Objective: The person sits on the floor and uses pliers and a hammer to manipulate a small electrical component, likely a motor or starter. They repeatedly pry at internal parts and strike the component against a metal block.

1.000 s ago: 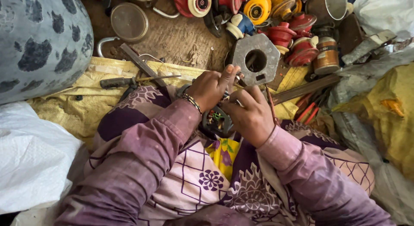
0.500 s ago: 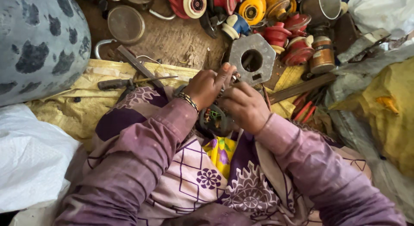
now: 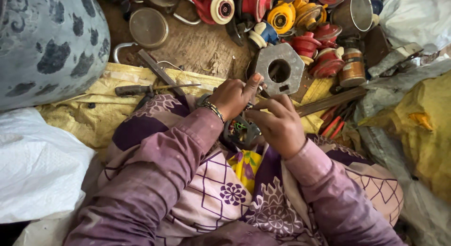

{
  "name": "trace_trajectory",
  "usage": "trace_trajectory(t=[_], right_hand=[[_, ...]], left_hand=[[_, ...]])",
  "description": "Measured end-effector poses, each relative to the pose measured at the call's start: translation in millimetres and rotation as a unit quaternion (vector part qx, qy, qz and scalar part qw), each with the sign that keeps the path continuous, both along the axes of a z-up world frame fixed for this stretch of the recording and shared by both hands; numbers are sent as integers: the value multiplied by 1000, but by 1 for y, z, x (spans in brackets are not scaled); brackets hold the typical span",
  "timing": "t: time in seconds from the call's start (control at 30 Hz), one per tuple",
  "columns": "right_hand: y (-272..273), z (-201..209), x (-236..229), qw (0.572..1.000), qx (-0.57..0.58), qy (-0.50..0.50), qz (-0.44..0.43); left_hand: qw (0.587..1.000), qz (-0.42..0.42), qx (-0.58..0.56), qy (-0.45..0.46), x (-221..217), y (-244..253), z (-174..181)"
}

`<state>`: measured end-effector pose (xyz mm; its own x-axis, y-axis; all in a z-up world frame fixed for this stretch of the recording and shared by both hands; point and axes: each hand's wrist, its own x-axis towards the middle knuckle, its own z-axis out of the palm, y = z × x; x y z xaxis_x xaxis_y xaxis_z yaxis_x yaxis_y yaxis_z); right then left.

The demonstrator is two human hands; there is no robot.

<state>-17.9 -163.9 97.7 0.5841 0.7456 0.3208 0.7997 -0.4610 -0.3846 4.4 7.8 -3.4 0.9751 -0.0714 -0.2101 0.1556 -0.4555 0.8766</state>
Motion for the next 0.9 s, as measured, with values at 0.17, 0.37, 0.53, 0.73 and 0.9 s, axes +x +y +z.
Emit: trace_trajectory(t=[0.17,0.37,0.53,0.73,0.9], right_hand=[[8,-3,1,999,-6,-21,24],[11,-28,-8,996,35,24,-80],[15,-35,-25,966,73,124,-213],[8,-9,-22,987,66,41,-139],[13,-14,-16,995,54,1,-81]], left_hand=[[1000,-12,-6,16,2,1,1],[1000,-3,-2,14,3,0,1],[1000,4,-23,-1,4,0,1],[1000,-3,-5,-22,0,0,-2],[1000,7,3,8,0,-1,1]])
